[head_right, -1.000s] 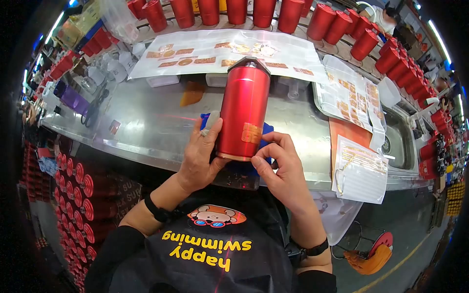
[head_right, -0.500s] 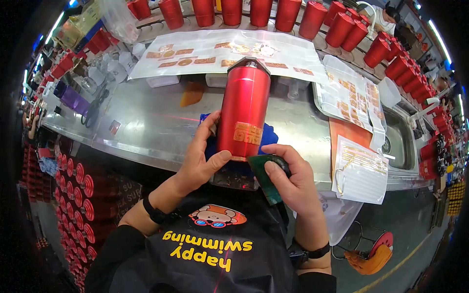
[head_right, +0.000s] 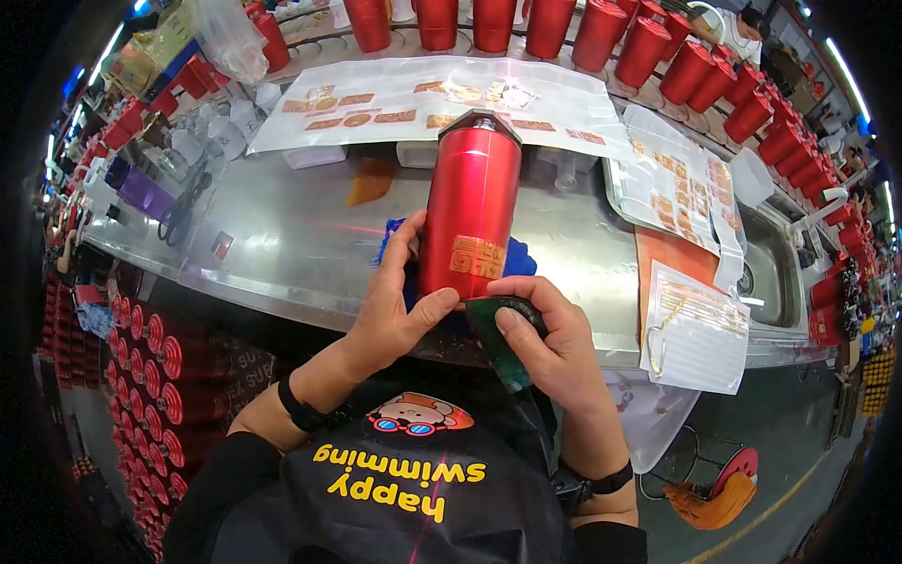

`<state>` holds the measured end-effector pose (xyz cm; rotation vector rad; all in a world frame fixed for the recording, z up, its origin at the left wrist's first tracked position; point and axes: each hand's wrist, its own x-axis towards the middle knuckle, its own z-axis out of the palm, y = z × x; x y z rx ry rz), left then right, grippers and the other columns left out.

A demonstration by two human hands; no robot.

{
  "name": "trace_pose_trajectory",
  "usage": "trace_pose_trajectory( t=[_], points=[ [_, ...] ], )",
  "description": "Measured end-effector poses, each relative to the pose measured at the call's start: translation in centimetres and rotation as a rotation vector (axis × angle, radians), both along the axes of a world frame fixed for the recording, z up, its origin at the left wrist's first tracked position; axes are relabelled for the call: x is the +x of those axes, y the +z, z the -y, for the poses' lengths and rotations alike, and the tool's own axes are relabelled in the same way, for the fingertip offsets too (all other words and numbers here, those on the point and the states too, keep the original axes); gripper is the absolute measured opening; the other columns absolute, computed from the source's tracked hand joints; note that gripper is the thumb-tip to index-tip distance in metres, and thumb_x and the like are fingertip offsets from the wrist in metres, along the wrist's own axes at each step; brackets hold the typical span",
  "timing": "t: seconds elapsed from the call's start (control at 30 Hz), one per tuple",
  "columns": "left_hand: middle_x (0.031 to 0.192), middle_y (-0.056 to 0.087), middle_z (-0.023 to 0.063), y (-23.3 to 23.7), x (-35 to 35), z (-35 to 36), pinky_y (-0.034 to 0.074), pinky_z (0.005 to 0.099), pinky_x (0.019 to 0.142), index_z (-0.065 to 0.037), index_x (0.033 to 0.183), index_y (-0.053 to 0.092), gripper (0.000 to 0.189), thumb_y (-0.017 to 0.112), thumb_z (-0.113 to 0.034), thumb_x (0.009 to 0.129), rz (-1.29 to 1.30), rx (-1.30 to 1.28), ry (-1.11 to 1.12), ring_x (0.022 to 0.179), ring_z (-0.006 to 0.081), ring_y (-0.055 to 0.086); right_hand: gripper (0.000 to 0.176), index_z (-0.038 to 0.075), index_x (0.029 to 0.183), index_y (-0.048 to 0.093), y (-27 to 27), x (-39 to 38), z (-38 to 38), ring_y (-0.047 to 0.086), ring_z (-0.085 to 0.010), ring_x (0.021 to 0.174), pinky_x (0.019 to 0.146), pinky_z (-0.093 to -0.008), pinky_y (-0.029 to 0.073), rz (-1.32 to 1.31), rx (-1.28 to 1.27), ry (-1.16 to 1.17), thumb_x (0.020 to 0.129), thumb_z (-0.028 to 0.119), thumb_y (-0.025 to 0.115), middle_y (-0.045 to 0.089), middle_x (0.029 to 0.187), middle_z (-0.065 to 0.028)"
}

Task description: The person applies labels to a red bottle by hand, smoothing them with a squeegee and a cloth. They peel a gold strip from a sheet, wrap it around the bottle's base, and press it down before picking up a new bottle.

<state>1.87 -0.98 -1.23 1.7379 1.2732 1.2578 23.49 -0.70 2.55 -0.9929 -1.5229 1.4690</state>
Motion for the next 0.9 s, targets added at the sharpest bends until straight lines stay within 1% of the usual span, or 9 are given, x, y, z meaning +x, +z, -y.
trace_pose_trajectory(
  t=[0.23,0.43,0.83,0.9],
  points=[
    [0.141,0.038,0.0284,0.35,0.24,0.09,0.035,0.0426,0.108,0.006,0.148,0.023,0.089,0.072,-0.035,0.086,0.019,-0.023,0.001,0.128,0.038,0.043,0.021,-0.001,0.113,0.06,0.08,0.15,0.02,0.064,-0.0106,0.086,0.077,-0.026,0.051,0.016,0.002,-0.01,0.093,0.006,0.058,0.069,0.093,-0.0065],
    [0.14,0.039,0.0295,0.28,0.32,0.11,0.033,0.0454,0.11,0.009,0.147,0.022,0.089,0.071,-0.033,0.086,-0.066,0.04,0.029,0.129,0.0403,0.042,0.021,0.0,0.113,0.061,0.11,0.05,0.1,0.063,-0.0105,0.085,0.077,-0.026,0.05,0.028,0.015,-0.003,0.093,0.007,0.058,0.069,0.093,-0.0062],
    [0.143,0.037,0.0305,0.25,0.47,0.19,0.031,0.047,0.11,0.009,0.147,0.021,0.088,0.07,-0.033,0.086,-0.096,0.057,0.042,0.128,0.0417,0.042,0.021,0.0,0.113,0.061,-0.32,0.18,0.0,0.063,-0.0106,0.084,0.076,-0.0261,0.05,0.028,0.03,-0.009,0.093,0.007,0.059,0.069,0.091,-0.0064],
    [0.143,0.036,0.0303,0.28,0.44,0.23,0.03,0.0466,0.111,0.009,0.147,0.021,0.089,0.069,-0.034,0.087,-0.1,0.051,0.039,0.13,0.0415,0.04,0.021,0.0,0.113,0.061,-0.24,0.17,0.03,0.063,-0.0107,0.084,0.076,-0.0261,0.051,0.031,0.032,-0.008,0.093,0.007,0.059,0.069,0.091,-0.0066]
  ],
)
